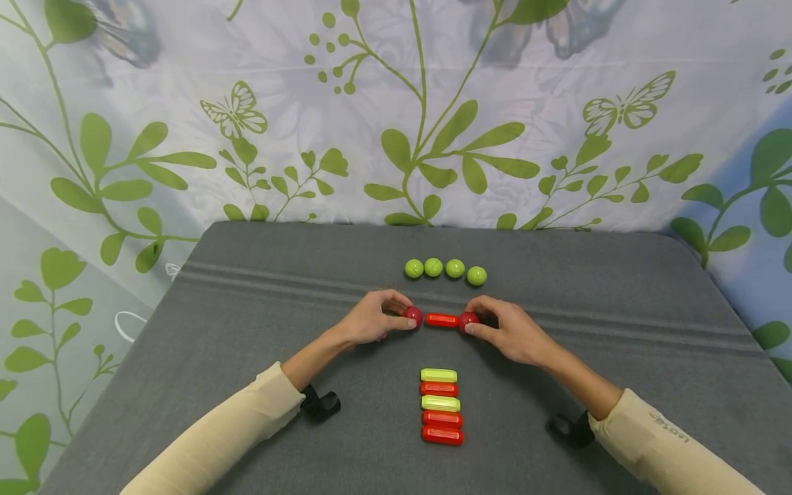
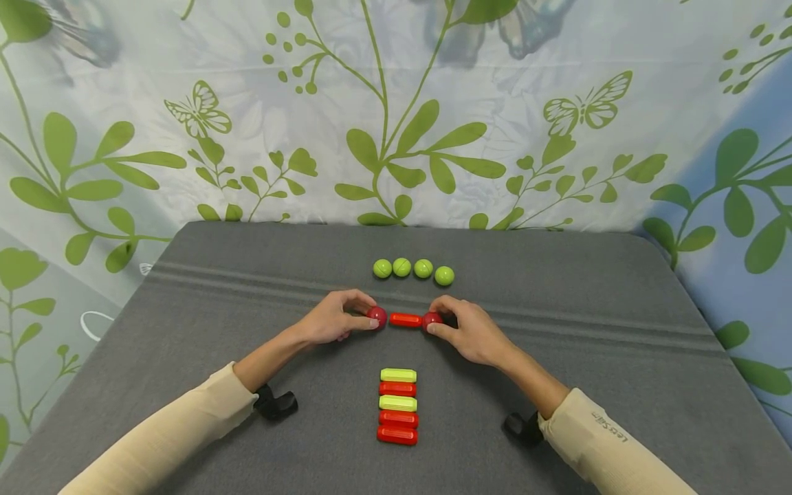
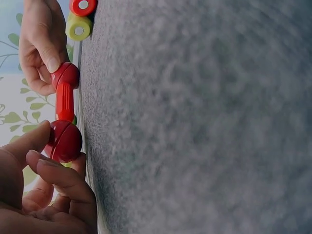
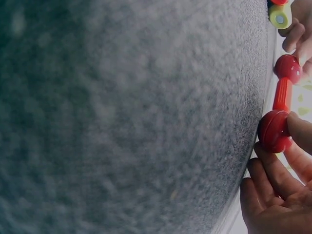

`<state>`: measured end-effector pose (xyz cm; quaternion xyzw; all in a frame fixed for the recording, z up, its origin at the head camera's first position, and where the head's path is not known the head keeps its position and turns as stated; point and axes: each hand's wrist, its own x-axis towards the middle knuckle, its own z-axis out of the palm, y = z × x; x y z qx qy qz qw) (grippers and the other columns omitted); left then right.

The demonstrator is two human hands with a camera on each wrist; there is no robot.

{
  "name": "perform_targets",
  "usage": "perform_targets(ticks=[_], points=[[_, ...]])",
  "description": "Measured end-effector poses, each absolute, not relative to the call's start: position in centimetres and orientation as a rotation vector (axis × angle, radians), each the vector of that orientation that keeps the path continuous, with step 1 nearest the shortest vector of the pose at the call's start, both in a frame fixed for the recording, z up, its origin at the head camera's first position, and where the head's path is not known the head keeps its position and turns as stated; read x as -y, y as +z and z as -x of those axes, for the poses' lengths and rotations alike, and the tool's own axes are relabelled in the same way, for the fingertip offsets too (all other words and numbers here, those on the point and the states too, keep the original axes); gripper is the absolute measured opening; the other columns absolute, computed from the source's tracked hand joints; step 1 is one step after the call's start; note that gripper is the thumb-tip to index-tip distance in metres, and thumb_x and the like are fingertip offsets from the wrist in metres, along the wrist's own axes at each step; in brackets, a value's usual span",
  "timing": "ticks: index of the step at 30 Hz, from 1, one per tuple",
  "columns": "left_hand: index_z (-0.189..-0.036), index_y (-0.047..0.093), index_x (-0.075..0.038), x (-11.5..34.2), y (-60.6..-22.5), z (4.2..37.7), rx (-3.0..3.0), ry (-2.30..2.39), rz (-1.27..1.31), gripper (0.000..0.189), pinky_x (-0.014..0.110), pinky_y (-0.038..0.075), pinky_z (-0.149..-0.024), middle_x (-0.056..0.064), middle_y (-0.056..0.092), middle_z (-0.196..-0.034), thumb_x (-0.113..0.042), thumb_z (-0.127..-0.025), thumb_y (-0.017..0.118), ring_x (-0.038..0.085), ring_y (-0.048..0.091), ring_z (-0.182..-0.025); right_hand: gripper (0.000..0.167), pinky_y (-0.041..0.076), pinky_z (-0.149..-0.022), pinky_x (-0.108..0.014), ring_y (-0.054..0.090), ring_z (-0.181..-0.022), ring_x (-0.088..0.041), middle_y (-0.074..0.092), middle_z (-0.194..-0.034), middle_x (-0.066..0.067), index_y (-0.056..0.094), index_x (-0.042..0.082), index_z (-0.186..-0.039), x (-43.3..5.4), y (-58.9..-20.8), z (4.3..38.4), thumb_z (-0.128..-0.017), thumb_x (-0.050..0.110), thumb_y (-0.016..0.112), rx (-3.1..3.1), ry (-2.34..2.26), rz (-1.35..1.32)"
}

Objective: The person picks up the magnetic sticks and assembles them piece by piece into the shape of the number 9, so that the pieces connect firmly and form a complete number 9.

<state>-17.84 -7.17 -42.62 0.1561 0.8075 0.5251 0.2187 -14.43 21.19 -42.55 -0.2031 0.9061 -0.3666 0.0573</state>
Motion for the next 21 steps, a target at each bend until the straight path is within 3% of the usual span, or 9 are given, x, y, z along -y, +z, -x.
perform_targets(ticks=[14, 21], points=[[-0.120, 0.063, -0.006, 6.74, -42.63, 17.57, -2.241, 1.447, -0.447, 0.033, 0.027, 0.043, -0.052, 0.009, 0.065, -0.109, -0.014, -0.090, 0.075, 0.017, 0.056, -0.062, 0.020, 0.046, -0.083, -0.045, 0.057, -0.092, -0.019, 0.064, -0.100, 0.001, 0.064, 0.010, -0.110, -21.05, -42.64, 14.43, -0.093, 0.016, 0.071, -2.757, -1.102, 0.619], [-0.120, 0.063, -0.003, 6.67, -42.75, 17.63, -2.254, 1.453, -0.509, 0.033, 0.029, 0.051, -0.062, 0.011, 0.064, -0.111, -0.012, -0.090, 0.074, 0.016, 0.058, -0.069, 0.021, 0.046, -0.083, -0.044, 0.057, -0.092, -0.019, 0.064, -0.100, 0.001, 0.064, 0.010, -0.111, -21.03, -42.53, 14.34, -0.093, 0.017, 0.071, -2.764, -1.080, 0.604]])
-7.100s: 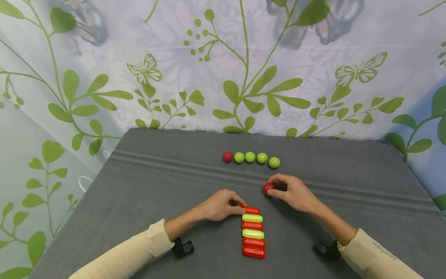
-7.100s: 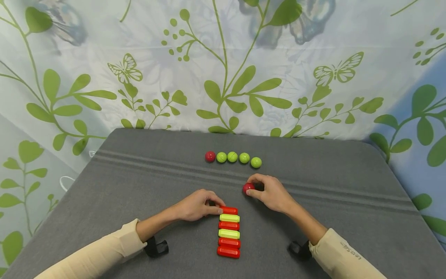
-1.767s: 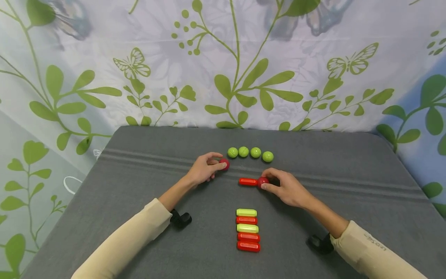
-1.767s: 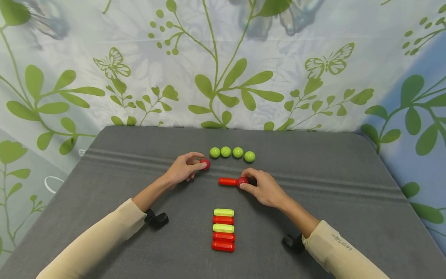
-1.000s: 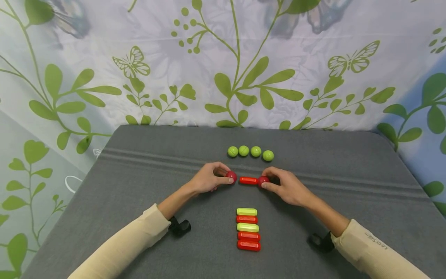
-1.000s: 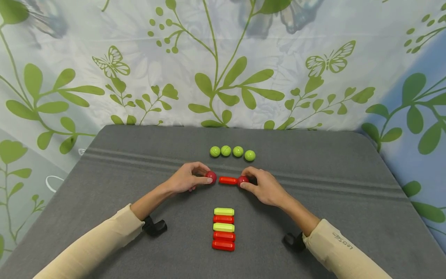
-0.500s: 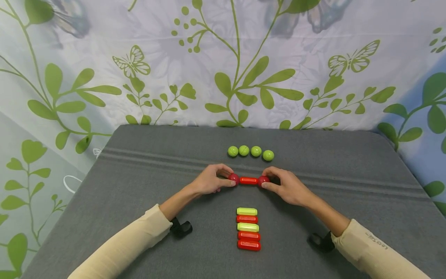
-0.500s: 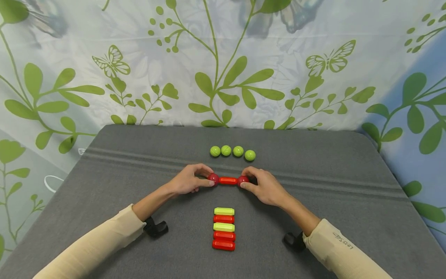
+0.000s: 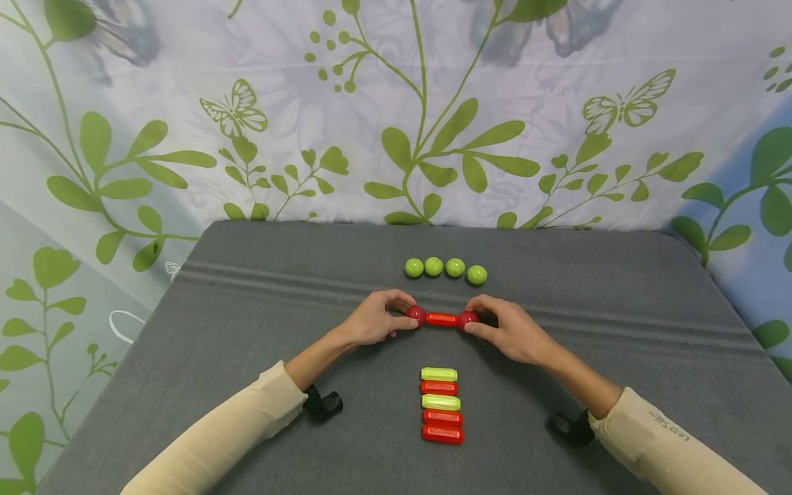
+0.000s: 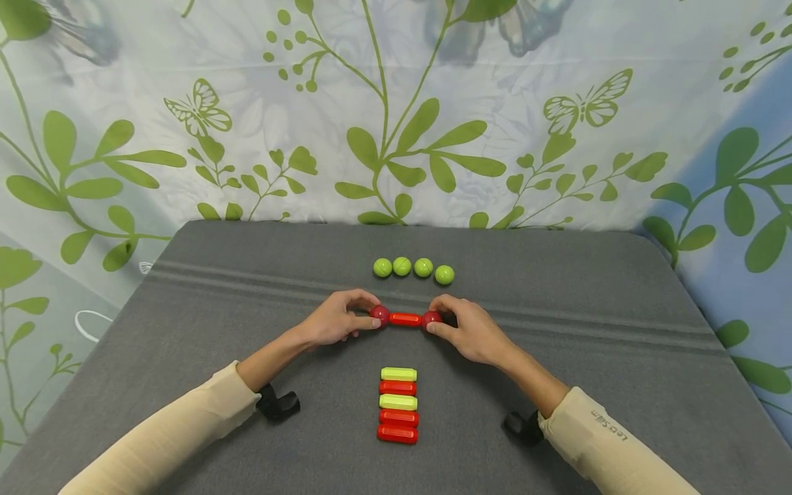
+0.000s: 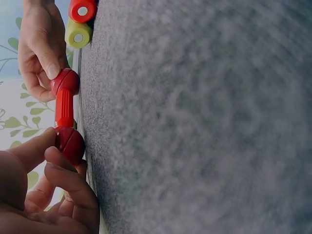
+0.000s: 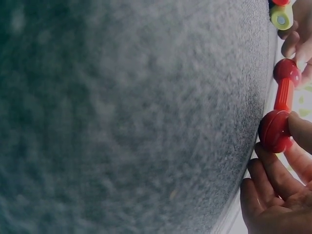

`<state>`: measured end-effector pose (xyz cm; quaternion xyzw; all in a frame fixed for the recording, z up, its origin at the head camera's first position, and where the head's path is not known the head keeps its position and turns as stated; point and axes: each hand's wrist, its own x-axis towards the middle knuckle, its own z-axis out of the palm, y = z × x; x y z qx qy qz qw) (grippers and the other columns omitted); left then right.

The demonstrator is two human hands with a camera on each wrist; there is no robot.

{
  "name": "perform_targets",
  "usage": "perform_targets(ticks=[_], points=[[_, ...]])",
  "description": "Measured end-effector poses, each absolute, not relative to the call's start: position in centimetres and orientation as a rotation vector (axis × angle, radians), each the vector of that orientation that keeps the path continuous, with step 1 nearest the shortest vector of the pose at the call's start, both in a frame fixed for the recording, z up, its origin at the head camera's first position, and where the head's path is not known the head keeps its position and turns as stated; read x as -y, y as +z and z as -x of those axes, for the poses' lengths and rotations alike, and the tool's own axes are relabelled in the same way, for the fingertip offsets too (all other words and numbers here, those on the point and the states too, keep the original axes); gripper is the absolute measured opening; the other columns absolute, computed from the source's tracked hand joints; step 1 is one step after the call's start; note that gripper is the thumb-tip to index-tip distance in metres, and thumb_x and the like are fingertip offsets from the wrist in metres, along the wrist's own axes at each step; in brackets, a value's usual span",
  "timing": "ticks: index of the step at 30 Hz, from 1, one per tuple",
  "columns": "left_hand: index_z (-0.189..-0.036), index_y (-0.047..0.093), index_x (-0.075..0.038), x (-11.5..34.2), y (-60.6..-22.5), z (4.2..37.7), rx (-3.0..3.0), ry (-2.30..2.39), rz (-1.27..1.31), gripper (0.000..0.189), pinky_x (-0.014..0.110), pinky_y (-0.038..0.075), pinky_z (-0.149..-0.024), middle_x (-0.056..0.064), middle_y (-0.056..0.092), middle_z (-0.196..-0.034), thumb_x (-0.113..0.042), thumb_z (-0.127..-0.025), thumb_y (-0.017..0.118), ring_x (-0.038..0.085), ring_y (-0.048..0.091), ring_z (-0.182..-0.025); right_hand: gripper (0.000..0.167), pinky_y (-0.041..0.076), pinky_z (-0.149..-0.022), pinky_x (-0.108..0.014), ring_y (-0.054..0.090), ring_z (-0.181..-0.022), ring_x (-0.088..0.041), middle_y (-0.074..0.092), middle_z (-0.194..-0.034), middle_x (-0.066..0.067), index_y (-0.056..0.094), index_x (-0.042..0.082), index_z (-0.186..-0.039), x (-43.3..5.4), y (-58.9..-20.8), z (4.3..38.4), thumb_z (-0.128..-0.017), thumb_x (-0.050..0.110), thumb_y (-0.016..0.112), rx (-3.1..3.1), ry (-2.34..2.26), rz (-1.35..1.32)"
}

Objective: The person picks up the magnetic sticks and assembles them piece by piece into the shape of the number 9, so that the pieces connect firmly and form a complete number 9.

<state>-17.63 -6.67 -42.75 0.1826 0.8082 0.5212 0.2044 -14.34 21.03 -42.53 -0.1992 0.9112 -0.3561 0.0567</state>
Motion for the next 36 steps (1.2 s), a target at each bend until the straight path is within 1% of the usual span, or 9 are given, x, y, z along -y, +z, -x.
perform_targets(ticks=[5, 11, 14, 18, 22, 28, 32, 36], points=[[-0.121, 0.062, -0.001, 6.68, -42.84, 17.69, -2.268, 1.448, -0.556, 0.034, 0.031, 0.053, -0.066, 0.014, 0.063, -0.114, -0.013, -0.091, 0.073, 0.017, 0.058, -0.073, 0.021, 0.046, -0.083, -0.046, 0.057, -0.093, -0.019, 0.064, -0.101, 0.000, 0.064, 0.010, -0.111, -21.08, -42.26, 14.28, -0.094, 0.020, 0.070, -2.768, -1.073, 0.610], [-0.121, 0.063, -0.002, 6.67, -42.82, 17.63, -2.271, 1.443, -0.552, 0.034, 0.031, 0.053, -0.066, 0.013, 0.064, -0.112, -0.012, -0.091, 0.073, 0.016, 0.058, -0.070, 0.021, 0.046, -0.083, -0.046, 0.057, -0.093, -0.019, 0.064, -0.101, 0.000, 0.064, 0.009, -0.111, -21.06, -42.26, 14.29, -0.094, 0.020, 0.070, -2.768, -1.079, 0.618], [-0.121, 0.062, -0.002, 6.69, -42.78, 17.61, -2.271, 1.444, -0.545, 0.034, 0.030, 0.051, -0.063, 0.011, 0.064, -0.111, -0.012, -0.091, 0.073, 0.016, 0.058, -0.069, 0.021, 0.046, -0.083, -0.046, 0.057, -0.093, -0.019, 0.064, -0.101, 0.000, 0.064, 0.009, -0.111, -21.09, -42.33, 14.33, -0.094, 0.020, 0.070, -2.767, -1.081, 0.619], [-0.125, 0.061, -0.004, 6.64, -42.74, 17.58, -2.270, 1.441, -0.521, 0.037, 0.028, 0.047, -0.056, 0.011, 0.063, -0.111, -0.012, -0.091, 0.073, 0.017, 0.058, -0.067, 0.021, 0.046, -0.083, -0.046, 0.057, -0.093, -0.019, 0.064, -0.101, 0.001, 0.064, 0.010, -0.111, -21.15, -42.37, 14.34, -0.094, 0.020, 0.070, -2.772, -1.078, 0.618], [-0.127, 0.061, -0.006, 6.63, -42.74, 17.50, -2.277, 1.435, -0.499, 0.040, 0.027, 0.044, -0.052, 0.010, 0.063, -0.111, -0.012, -0.091, 0.074, 0.017, 0.058, -0.065, 0.021, 0.046, -0.083, -0.046, 0.057, -0.093, -0.019, 0.064, -0.101, 0.001, 0.064, 0.010, -0.111, -21.19, -42.39, 14.32, -0.094, 0.021, 0.070, -2.773, -1.079, 0.621], [-0.126, 0.062, -0.007, 6.84, -42.85, 17.40, -2.279, 1.442, -0.499, 0.039, 0.027, 0.042, -0.048, 0.009, 0.064, -0.108, -0.014, -0.090, 0.075, 0.016, 0.057, -0.065, 0.021, 0.046, -0.083, -0.046, 0.057, -0.093, -0.019, 0.064, -0.101, 0.000, 0.064, 0.010, -0.110, -21.20, -42.50, 14.28, -0.094, 0.021, 0.070, -2.769, -1.084, 0.626], [-0.126, 0.062, -0.007, 7.08, -42.92, 17.47, -2.273, 1.458, -0.502, 0.039, 0.027, 0.041, -0.047, 0.010, 0.064, -0.109, -0.015, -0.090, 0.074, 0.014, 0.055, -0.060, 0.021, 0.046, -0.082, -0.046, 0.057, -0.093, -0.019, 0.064, -0.101, 0.000, 0.064, 0.010, -0.110, -21.16, -42.54, 14.30, -0.094, 0.021, 0.070, -2.776, -1.082, 0.625], [-0.124, 0.064, -0.005, 7.30, -42.48, 17.43, -2.327, 1.475, -0.523, 0.038, 0.026, 0.043, -0.051, 0.014, 0.062, -0.111, -0.015, -0.089, 0.075, 0.013, 0.050, -0.056, 0.020, 0.046, -0.083, -0.045, 0.057, -0.092, -0.019, 0.064, -0.100, 0.001, 0.064, 0.011, -0.110, -21.13, -42.60, 14.34, -0.094, 0.020, 0.070, -2.777, -1.078, 0.613]])
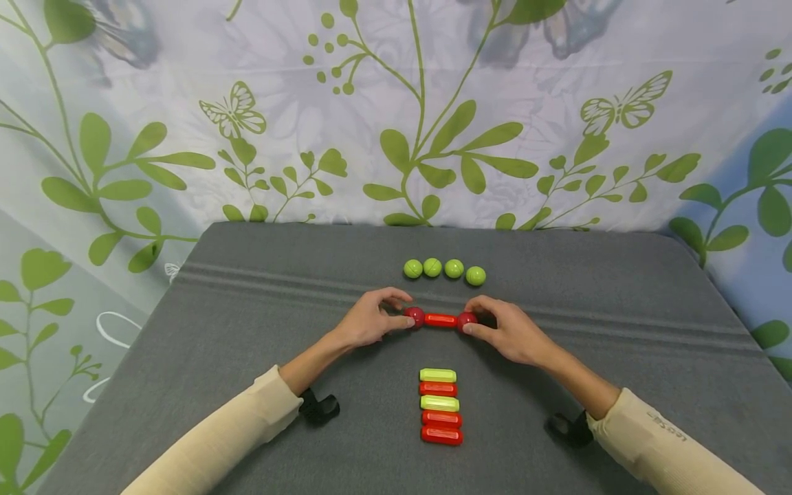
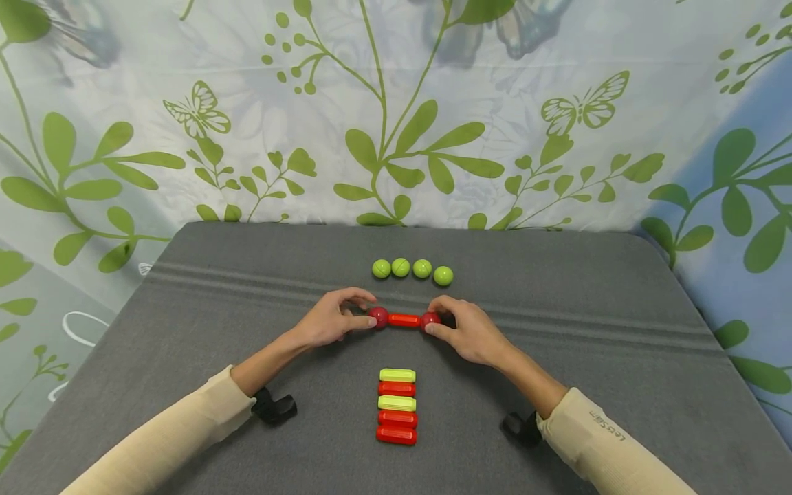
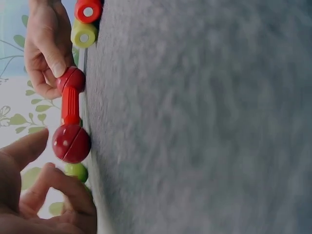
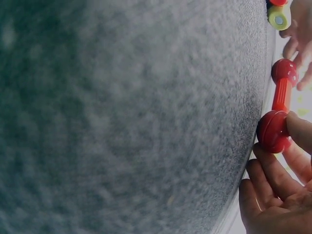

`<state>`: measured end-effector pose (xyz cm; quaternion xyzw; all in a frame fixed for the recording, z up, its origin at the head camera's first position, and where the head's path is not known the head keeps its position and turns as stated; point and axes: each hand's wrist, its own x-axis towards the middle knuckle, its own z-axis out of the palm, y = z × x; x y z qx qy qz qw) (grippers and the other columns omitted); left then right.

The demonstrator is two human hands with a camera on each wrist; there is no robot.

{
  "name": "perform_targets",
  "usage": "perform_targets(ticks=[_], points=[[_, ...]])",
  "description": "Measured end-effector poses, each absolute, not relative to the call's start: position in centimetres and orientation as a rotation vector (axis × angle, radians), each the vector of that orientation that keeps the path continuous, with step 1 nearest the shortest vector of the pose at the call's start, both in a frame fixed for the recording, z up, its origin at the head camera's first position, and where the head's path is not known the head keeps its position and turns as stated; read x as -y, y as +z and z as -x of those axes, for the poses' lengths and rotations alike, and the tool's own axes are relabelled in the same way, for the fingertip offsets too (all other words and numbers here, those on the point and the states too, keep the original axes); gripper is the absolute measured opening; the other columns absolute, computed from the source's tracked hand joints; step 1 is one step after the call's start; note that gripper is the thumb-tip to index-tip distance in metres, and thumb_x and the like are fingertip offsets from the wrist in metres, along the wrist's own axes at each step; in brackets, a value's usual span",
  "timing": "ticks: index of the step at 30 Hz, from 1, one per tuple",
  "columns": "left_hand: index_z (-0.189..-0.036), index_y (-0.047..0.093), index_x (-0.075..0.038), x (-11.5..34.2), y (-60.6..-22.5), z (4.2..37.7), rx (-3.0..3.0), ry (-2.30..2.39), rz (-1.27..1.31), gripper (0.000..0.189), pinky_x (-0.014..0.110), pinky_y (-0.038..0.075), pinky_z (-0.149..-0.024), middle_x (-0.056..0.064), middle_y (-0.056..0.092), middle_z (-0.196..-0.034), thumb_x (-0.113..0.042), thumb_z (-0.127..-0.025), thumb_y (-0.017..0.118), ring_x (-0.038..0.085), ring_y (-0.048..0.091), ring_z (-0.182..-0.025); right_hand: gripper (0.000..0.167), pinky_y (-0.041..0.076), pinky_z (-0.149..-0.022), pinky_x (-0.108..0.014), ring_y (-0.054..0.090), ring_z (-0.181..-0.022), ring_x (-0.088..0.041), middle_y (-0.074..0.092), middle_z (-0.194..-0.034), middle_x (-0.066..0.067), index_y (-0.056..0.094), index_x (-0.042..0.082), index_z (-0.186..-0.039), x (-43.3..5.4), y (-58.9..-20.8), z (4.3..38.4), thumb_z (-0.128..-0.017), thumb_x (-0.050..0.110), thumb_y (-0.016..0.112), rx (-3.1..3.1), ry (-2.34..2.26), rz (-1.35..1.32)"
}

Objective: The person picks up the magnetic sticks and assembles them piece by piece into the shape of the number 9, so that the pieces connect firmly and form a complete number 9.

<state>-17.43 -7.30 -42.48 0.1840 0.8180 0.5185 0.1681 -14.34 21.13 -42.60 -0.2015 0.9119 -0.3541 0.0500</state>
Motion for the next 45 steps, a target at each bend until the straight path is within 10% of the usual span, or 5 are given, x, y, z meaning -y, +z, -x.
perform_targets(ticks=[16, 45], points=[[-0.102, 0.072, -0.012, 5.4, -41.4, 13.5, -2.419, 1.211, -0.703, 0.016, 0.027, 0.041, -0.060, -0.008, 0.062, -0.079, -0.020, -0.088, 0.076, 0.011, 0.051, -0.065, 0.021, 0.046, -0.083, -0.046, 0.057, -0.092, -0.019, 0.064, -0.101, 0.000, 0.064, 0.010, -0.111, -21.1, -42.5, 14.3, -0.094, 0.019, 0.071, -2.766, -1.077, 0.590], [-0.107, 0.070, -0.004, 8.5, -41.8, 15.2, -2.281, 1.129, -0.817, 0.018, 0.025, 0.047, -0.060, -0.004, 0.068, -0.082, -0.014, -0.091, 0.073, 0.009, 0.056, -0.063, 0.022, 0.046, -0.084, -0.047, 0.057, -0.093, -0.020, 0.064, -0.102, 0.000, 0.064, 0.009, -0.111, -21.0, -42.3, 14.4, -0.094, 0.022, 0.070, -2.774, -1.067, 0.601]])
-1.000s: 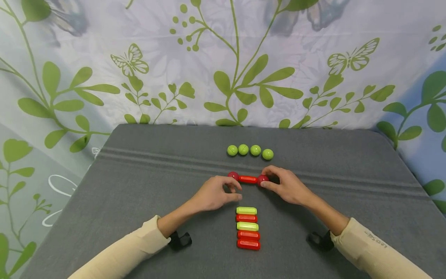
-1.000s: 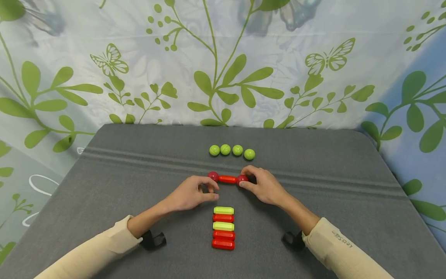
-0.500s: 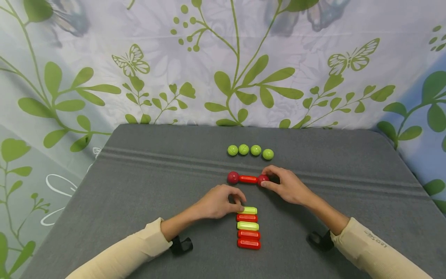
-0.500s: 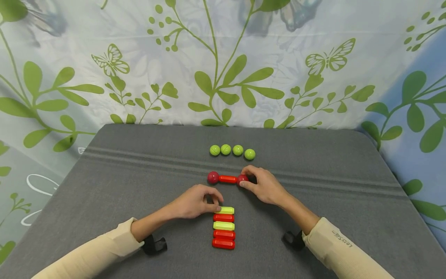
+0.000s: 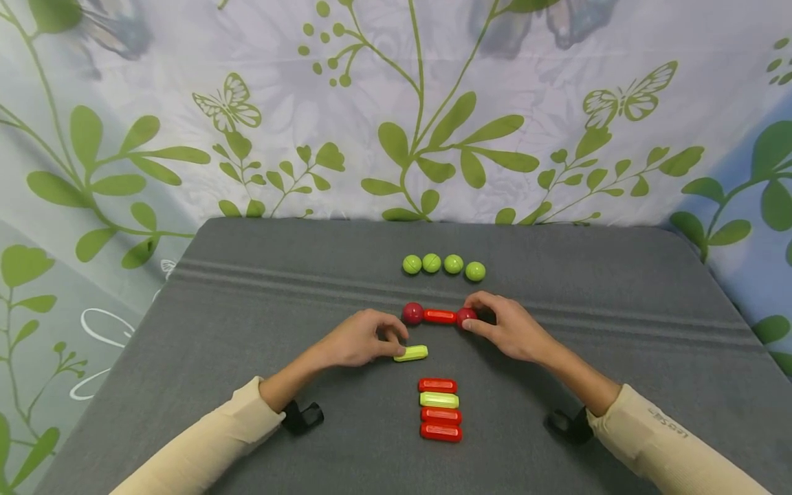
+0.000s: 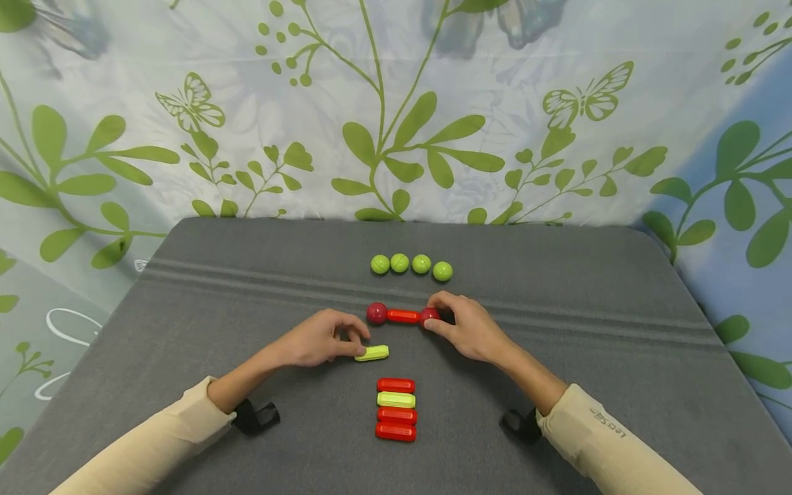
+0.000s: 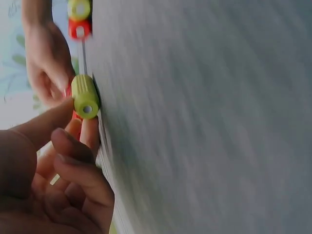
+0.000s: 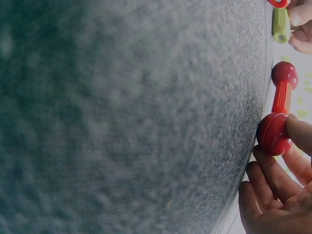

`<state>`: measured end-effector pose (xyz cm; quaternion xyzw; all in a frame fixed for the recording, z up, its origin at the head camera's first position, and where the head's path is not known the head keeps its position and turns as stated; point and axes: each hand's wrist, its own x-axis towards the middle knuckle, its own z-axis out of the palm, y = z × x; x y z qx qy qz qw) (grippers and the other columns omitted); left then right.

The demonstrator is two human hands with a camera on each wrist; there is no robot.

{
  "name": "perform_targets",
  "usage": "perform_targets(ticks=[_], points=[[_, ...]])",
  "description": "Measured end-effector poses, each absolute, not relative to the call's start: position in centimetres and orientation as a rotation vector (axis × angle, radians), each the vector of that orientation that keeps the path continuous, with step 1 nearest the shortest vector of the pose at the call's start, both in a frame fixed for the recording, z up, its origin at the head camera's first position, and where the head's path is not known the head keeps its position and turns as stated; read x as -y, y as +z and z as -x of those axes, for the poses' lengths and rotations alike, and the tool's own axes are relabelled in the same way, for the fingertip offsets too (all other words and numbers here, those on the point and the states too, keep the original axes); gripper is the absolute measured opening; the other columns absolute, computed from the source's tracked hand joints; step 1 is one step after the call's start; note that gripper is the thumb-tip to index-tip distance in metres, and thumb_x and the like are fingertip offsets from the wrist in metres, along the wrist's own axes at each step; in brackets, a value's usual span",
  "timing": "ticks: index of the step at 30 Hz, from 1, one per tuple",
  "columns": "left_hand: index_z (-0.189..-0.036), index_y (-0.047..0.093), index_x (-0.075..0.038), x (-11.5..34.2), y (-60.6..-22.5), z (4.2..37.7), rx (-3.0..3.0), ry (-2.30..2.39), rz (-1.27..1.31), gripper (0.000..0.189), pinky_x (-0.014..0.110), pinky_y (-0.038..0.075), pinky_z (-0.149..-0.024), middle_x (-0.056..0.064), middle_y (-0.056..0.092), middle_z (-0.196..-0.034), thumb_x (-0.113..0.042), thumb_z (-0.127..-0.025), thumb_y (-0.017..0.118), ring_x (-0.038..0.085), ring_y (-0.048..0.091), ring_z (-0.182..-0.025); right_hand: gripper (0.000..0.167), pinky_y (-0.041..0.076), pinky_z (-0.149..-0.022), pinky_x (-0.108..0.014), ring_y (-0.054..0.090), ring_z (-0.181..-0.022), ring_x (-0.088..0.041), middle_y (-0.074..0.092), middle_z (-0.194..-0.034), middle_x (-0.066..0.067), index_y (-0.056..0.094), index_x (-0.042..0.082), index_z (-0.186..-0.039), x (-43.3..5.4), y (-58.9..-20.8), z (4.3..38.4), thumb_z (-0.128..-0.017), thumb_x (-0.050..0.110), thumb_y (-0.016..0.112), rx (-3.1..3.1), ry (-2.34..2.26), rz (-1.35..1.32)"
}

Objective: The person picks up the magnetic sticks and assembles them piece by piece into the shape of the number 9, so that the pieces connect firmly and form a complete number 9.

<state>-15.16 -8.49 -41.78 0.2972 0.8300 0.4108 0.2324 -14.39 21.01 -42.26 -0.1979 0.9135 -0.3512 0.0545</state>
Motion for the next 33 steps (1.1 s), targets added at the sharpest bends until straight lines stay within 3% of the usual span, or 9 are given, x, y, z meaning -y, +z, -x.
perform_targets(ticks=[4, 9, 13, 25, 28, 33], points=[[-0.109, 0.069, -0.003, 9.9, -41.7, 15.7, -2.254, 1.138, -0.773, 0.020, 0.026, 0.047, -0.055, -0.002, 0.068, -0.082, -0.012, -0.092, 0.071, 0.012, 0.055, -0.058, 0.022, 0.046, -0.084, -0.047, 0.057, -0.094, -0.020, 0.064, -0.103, 0.000, 0.064, 0.009, -0.112, -21.0, -42.2, 14.4, -0.095, 0.023, 0.069, -2.776, -1.063, 0.605], [-0.107, 0.070, -0.009, 10.1, -41.5, 15.7, -2.348, 1.046, -0.765, 0.022, 0.027, 0.045, -0.063, -0.007, 0.065, -0.077, -0.024, -0.091, 0.073, 0.009, 0.055, -0.065, 0.022, 0.045, -0.083, -0.046, 0.057, -0.093, -0.020, 0.064, -0.102, 0.000, 0.064, 0.009, -0.111, -21.0, -42.2, 14.4, -0.095, 0.022, 0.069, -2.781, -1.062, 0.609], [-0.107, 0.070, -0.011, 9.5, -41.6, 15.5, -2.412, 0.982, -0.754, 0.029, 0.027, 0.043, -0.063, -0.007, 0.061, -0.072, -0.031, -0.087, 0.077, 0.008, 0.053, -0.063, 0.021, 0.046, -0.083, -0.046, 0.057, -0.092, -0.019, 0.064, -0.101, 0.000, 0.064, 0.009, -0.111, -20.9, -42.2, 14.4, -0.094, 0.022, 0.070, -2.787, -1.054, 0.606], [-0.101, 0.073, -0.013, 8.6, -41.6, 14.9, -2.478, 0.939, -0.728, 0.017, 0.024, 0.039, -0.055, -0.010, 0.061, -0.070, -0.026, -0.090, 0.073, 0.005, 0.050, -0.059, 0.020, 0.046, -0.082, -0.045, 0.057, -0.091, -0.019, 0.064, -0.100, 0.000, 0.064, 0.009, -0.110, -20.8, -42.2, 14.3, -0.094, 0.020, 0.070, -2.786, -1.060, 0.613], [-0.105, 0.072, -0.012, 8.6, -41.5, 14.8, -2.449, 0.974, -0.717, 0.019, 0.025, 0.041, -0.057, -0.010, 0.064, -0.074, -0.026, -0.091, 0.071, 0.005, 0.052, -0.062, 0.020, 0.046, -0.082, -0.045, 0.057, -0.091, -0.019, 0.064, -0.100, 0.000, 0.064, 0.009, -0.110, -20.8, -42.3, 14.3, -0.094, 0.020, 0.070, -2.789, -1.062, 0.610], [-0.121, 0.063, -0.010, 8.7, -41.6, 14.8, -2.349, 1.123, -0.706, 0.028, 0.028, 0.046, -0.050, -0.004, 0.066, -0.077, -0.021, -0.096, 0.067, 0.010, 0.054, -0.052, 0.020, 0.046, -0.082, -0.045, 0.057, -0.091, -0.019, 0.065, -0.100, -0.001, 0.064, 0.009, -0.110, -20.9, -42.4, 14.3, -0.094, 0.020, 0.070, -2.792, -1.059, 0.603]])
